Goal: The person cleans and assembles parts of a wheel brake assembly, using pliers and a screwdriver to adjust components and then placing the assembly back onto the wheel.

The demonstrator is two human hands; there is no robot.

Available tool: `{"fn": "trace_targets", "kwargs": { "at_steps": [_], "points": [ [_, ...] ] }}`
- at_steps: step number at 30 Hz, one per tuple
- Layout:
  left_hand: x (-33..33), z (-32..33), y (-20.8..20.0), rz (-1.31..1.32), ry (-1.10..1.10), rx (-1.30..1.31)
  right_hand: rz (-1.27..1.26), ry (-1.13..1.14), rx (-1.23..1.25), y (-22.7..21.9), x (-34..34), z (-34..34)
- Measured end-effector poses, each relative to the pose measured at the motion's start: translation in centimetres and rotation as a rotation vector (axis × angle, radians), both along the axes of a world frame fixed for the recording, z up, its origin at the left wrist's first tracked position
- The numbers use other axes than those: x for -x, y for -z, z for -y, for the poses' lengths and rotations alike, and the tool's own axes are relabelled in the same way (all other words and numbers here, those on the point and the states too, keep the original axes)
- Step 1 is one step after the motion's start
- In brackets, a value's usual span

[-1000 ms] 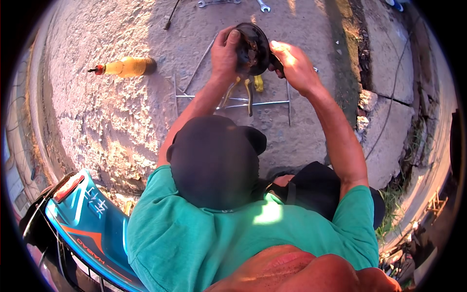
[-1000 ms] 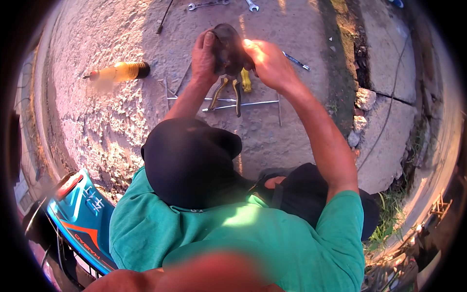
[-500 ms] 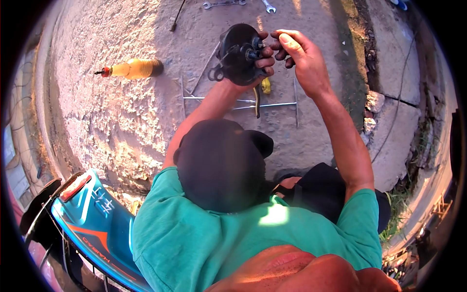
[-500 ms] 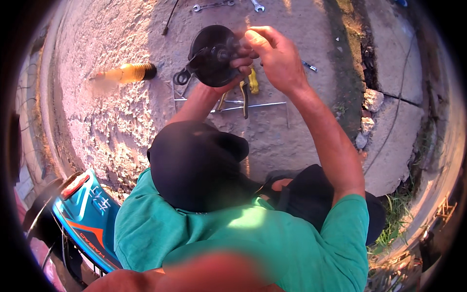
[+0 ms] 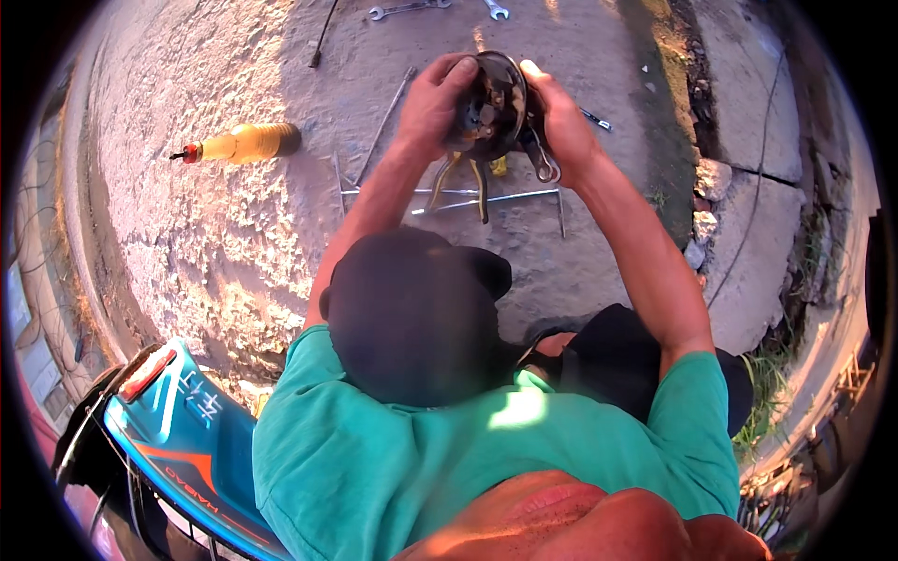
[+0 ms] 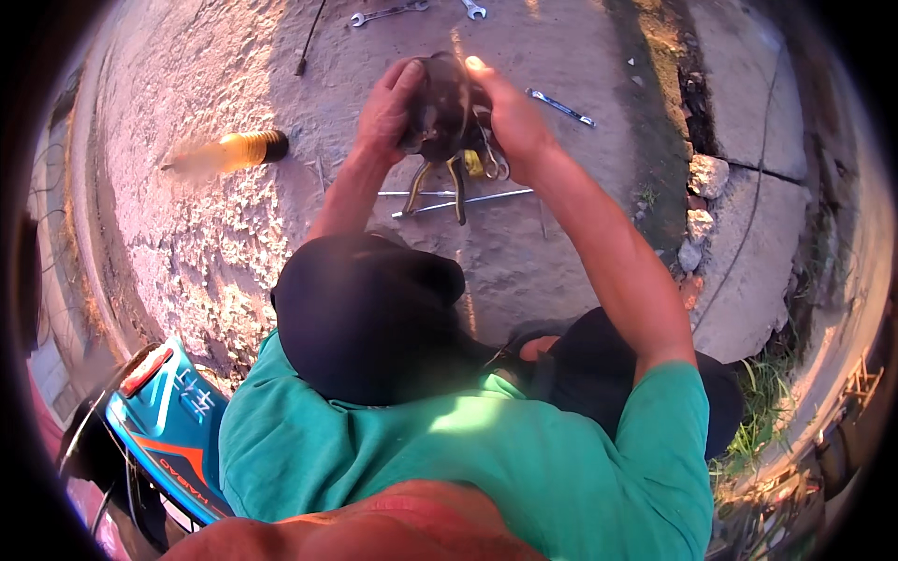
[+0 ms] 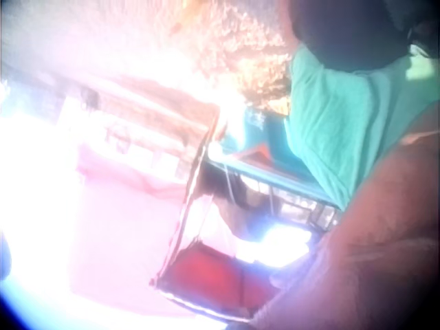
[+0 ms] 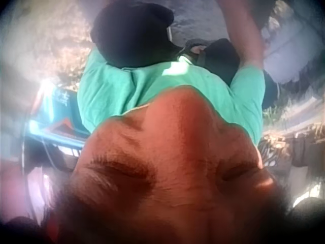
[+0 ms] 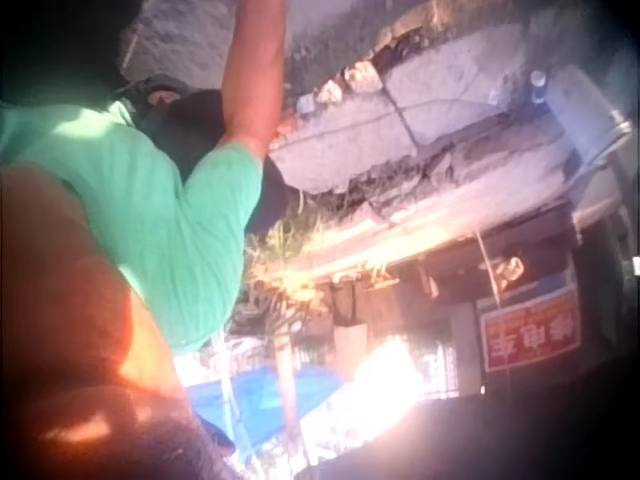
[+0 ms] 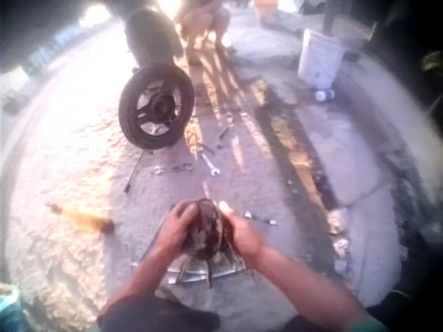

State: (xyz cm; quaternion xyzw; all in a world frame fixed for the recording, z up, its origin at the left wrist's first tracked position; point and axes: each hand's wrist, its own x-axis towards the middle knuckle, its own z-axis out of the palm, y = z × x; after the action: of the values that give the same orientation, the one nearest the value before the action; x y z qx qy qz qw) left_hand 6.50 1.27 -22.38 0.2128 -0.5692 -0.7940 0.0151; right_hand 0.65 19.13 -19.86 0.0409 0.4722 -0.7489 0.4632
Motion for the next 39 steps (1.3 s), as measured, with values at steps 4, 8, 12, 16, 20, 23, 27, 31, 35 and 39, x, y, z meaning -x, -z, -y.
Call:
{"fn": "trace_targets", "kwargs": {
  "at_steps": [4, 8, 12, 16, 20, 23, 27, 31, 35, 39],
  "points": [
    [0.6, -0.6, -1.9, 0.117, 0.136, 0.259, 0.137, 0.041, 0.216, 2.0, -0.9, 0.0],
    [0.8, -0.2, -0.9, 0.066, 0.149, 0.075, 0.3, 0.028, 0.278, 1.4, -0.5, -1.0],
    [1.4, -1.3, -1.2, -0.023, 0.192, 0.112, 0.275, 0.013, 0.391, 2.2, -0.1, -0.9],
    [2.1, -1.1, -0.5, -0.147, 0.212, 0.447, 0.22, 0.173, 0.267, 1.8, -0.1, 0.0],
    [1.3, -0.5, 0.6, -0.159, 0.06, 0.556, 0.148, 0.153, 0.276, 0.3, 0.5, -0.4],
    [-2.9, -0.1, 2.7, -0.031, 0.1, 0.864, -0.033, 0.245, 0.194, -0.6, 1.5, -0.4],
    [-9.7, -3.8, 5.8, 0.118, 0.373, 1.201, -0.163, 0.26, 0.118, -1.1, 2.7, -1.4],
    [-13.2, -6.4, 8.3, 0.09, 0.473, 1.411, -0.3, 0.346, 0.111, -0.5, 3.3, -1.4],
    [-12.9, -6.0, 9.3, 0.153, 0.362, 1.35, -0.382, 0.364, 0.045, -0.9, 3.4, -1.3],
    [-13.8, -4.8, 9.8, 0.174, 0.302, 1.34, -0.296, 0.333, 0.156, -0.4, 4.4, -2.6]
  ]
}}
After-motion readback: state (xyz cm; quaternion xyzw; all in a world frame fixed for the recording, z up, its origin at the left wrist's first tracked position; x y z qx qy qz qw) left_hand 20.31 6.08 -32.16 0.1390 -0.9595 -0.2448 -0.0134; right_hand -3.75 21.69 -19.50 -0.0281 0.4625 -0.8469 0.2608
